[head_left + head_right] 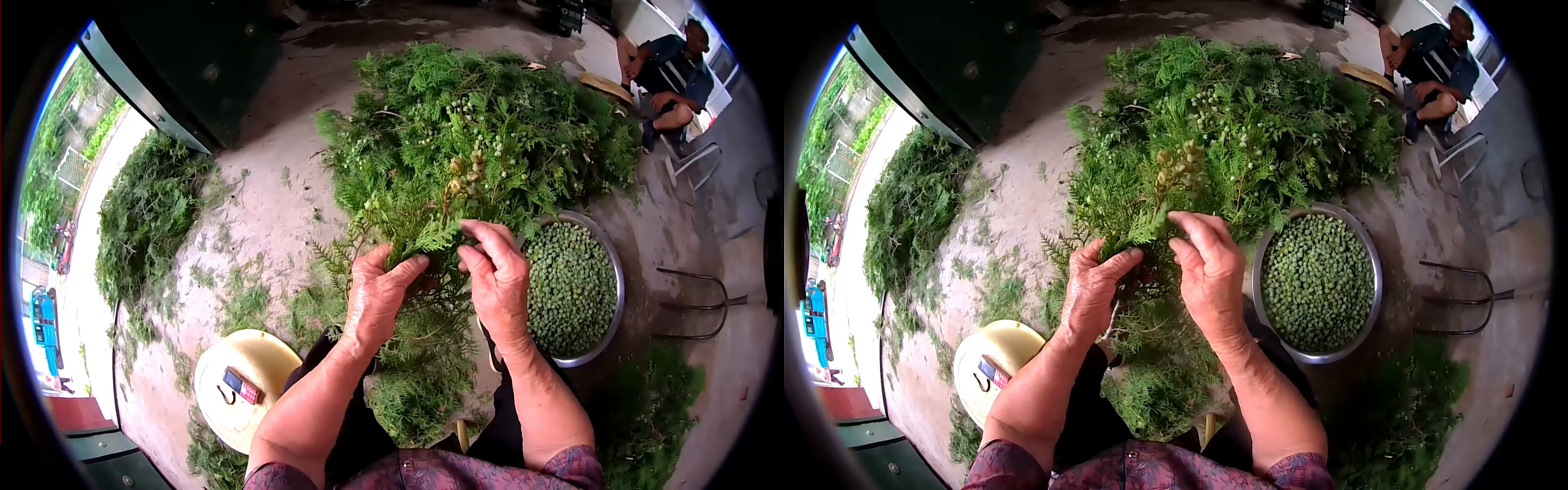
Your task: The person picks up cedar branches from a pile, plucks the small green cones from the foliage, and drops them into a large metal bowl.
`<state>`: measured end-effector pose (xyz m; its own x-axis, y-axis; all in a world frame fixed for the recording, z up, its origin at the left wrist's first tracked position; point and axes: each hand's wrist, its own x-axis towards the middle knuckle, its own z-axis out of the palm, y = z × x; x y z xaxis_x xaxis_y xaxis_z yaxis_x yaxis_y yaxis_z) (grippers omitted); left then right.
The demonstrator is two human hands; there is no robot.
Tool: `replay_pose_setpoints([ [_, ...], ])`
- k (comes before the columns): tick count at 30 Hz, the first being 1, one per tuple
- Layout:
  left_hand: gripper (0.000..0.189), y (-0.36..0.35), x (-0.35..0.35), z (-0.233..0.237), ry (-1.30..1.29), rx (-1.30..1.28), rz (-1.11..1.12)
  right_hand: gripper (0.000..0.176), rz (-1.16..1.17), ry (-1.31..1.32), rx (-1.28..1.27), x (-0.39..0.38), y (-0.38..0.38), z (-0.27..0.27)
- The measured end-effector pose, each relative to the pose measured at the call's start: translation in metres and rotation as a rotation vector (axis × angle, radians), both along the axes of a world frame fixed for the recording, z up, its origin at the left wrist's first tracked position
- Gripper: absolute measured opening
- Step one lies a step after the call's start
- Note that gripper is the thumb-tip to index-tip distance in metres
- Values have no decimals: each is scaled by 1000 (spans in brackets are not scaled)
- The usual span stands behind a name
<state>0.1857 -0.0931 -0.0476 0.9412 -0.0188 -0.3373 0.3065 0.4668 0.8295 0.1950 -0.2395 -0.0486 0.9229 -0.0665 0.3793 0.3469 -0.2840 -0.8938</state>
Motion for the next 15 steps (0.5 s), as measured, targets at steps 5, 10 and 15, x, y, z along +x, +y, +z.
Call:
replay_pose_setpoints([
  [5, 17, -3, -3, -2, -18, 40, -26, 25, -14, 27, -51, -5, 4, -5],
  [10, 16, -4, -4, 2, 19, 43, -55, 19, -18, 89, 2, -9, 5, -7],
  [15, 14, -7, -5, 7, 40, 25, -66, 12, 91, 380, 455, -10, 2, -8],
])
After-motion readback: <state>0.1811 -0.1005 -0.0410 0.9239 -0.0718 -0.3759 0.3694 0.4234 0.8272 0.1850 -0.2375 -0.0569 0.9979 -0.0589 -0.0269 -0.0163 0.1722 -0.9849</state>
